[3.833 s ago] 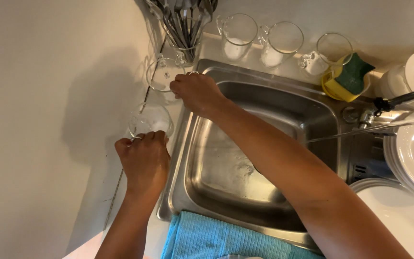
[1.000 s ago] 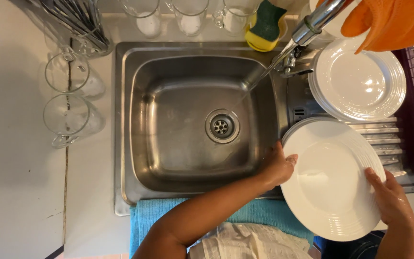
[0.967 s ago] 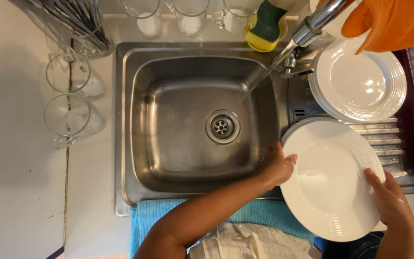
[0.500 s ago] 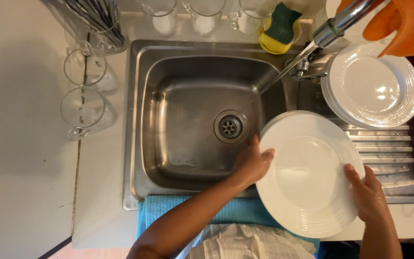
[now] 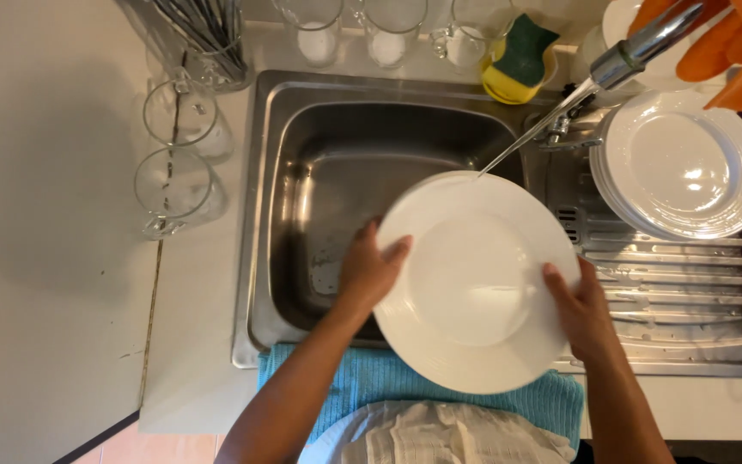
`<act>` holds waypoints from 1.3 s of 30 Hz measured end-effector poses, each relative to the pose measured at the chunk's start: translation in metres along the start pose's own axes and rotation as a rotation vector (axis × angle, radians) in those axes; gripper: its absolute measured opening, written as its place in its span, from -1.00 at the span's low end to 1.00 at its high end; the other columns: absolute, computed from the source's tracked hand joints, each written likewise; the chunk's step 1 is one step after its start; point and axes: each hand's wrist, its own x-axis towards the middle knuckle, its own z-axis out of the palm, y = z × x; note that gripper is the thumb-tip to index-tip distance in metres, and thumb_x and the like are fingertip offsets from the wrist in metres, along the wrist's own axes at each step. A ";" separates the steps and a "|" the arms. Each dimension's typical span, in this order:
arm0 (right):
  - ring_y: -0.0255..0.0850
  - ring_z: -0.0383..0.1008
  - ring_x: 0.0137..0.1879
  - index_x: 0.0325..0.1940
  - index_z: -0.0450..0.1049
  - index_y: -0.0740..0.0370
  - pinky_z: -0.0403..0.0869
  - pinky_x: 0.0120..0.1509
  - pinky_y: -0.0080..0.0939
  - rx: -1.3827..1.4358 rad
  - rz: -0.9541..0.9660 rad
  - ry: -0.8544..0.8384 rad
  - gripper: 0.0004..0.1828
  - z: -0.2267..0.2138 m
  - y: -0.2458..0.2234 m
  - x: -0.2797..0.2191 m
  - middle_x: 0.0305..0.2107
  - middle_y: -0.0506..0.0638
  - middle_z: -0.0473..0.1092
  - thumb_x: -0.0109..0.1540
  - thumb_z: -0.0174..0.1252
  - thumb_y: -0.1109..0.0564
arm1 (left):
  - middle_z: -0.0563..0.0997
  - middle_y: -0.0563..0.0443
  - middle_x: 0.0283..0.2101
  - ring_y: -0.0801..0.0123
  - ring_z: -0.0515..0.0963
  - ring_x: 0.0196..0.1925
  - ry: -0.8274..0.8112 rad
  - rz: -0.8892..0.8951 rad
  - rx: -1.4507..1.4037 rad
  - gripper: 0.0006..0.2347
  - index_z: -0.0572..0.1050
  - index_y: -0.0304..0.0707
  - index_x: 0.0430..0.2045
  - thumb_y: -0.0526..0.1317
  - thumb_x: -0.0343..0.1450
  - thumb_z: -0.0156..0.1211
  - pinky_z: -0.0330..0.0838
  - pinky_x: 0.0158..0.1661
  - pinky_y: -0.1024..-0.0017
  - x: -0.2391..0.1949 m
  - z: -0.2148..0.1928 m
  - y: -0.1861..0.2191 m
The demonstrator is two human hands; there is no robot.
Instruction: The person washes glasses and plates in a kitchen sink using a yellow sponge and running water. They rinse each item and place them on the counter or drying rack. The person also scrubs the sink basin and the draining board.
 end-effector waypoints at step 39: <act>0.17 0.37 0.38 0.51 0.20 0.18 0.41 0.37 0.20 -0.224 0.107 -0.335 -0.19 0.166 0.051 0.099 0.24 0.30 0.34 0.26 0.31 -0.13 | 0.43 -0.31 0.31 -0.07 0.40 0.37 0.208 -0.254 0.185 -0.36 0.24 -0.34 0.36 0.07 0.43 0.16 0.36 0.28 0.07 0.156 -0.017 -0.151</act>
